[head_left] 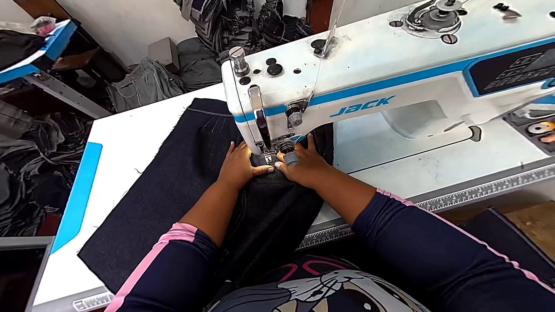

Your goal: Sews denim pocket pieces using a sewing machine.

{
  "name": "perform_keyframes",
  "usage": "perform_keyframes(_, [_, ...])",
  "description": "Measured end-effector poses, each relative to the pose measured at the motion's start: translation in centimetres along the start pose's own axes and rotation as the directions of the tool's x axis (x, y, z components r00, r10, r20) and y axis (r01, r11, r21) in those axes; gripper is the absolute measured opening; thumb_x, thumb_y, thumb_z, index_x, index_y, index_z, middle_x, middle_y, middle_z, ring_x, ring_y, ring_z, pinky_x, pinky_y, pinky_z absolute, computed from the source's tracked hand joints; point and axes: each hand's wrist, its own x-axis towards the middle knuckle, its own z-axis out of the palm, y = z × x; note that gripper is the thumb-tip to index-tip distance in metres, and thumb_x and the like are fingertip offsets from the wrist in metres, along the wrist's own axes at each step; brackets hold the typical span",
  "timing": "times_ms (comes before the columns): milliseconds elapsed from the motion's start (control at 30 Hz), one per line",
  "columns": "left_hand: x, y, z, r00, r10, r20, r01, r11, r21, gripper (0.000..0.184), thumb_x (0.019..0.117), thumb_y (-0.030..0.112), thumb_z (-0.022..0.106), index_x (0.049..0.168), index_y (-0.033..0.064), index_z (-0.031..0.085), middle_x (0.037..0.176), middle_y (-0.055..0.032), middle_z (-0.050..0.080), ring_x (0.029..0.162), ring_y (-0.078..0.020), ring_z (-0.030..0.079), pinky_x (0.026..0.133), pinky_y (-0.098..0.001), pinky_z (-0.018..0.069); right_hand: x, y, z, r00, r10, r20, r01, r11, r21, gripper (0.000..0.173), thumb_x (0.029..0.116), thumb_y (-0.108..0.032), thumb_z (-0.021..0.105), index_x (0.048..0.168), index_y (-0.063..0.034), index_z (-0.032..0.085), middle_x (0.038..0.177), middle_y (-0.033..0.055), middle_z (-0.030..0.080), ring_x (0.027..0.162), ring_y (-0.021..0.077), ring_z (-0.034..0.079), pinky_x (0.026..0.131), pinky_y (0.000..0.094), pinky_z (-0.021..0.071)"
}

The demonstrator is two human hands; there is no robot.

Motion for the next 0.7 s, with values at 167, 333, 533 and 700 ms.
perform_keyframes(167, [0.8, 0.1, -0.5, 1.0, -0.024, 0.007, 0.024, 0.999, 0.023, 0.074, 0.0811, 0.047, 0.084, 0.132, -0.0023, 0.064, 0.145, -0.0212, 0.058, 0.145, -0.033, 0.046, 0.125, -0.0578, 0.0183, 0.2, -0.2, -0.7, 1.0, 0.007, 0.008, -0.007, 1.0, 0.03, 0.045, 0.1116, -0.03, 0.037, 0.142, -0.0057, 0.06, 0.154, 0.012, 0.051, 0.154, 0.0384, 0.026, 0.117, 0.0751, -0.0002])
perform_keyframes(333, [-0.6, 3.7, -2.1, 0.98, -0.149, 0.129, 0.109, 0.955, 0.277, 0.068, 0.0942, 0.051, 0.069, 0.135, -0.0029, 0.061, 0.147, -0.0223, 0.056, 0.147, -0.0352, 0.043, 0.124, -0.0598, 0.0191, 0.3, -0.3, -0.9, 0.999, 0.021, 0.025, -0.021, 0.999, 0.033, 0.046, 0.1118, -0.031, 0.037, 0.141, -0.0044, 0.06, 0.153, 0.013, 0.052, 0.155, 0.037, 0.025, 0.118, 0.0738, -0.0005])
perform_keyframes(533, [-11.9, 10.2, 2.4, 0.888, 0.442, 0.128, -0.459, 0.869, 0.185, 0.074, 0.0825, 0.054, 0.076, 0.142, 0.0121, 0.061, 0.152, -0.0102, 0.055, 0.146, -0.0361, 0.045, 0.111, -0.0708, 0.035, 1.0, -0.4, -4.4, 0.981, 0.086, 0.173, -0.074, 0.994, -0.074, 0.045, 0.1088, -0.034, 0.046, 0.127, 0.0012, 0.066, 0.137, 0.0229, 0.06, 0.141, 0.0414, 0.043, 0.11, 0.0675, 0.0281])
perform_keyframes(700, [-16.2, 0.7, 0.4, 0.832, 0.539, 0.131, -0.554, 0.816, 0.163, 0.03, 0.0955, 0.03, 0.066, 0.117, 0.0092, 0.073, 0.135, -0.0057, 0.068, 0.135, -0.0291, 0.059, 0.111, -0.0605, 0.043, -1.4, -0.9, -4.3, 0.989, 0.089, 0.117, -0.066, 0.98, -0.187, 0.049, 0.102, -0.037, 0.061, 0.137, -0.003, 0.061, 0.137, 0.0249, 0.058, 0.129, 0.0445, 0.054, 0.099, 0.0645, 0.0441])
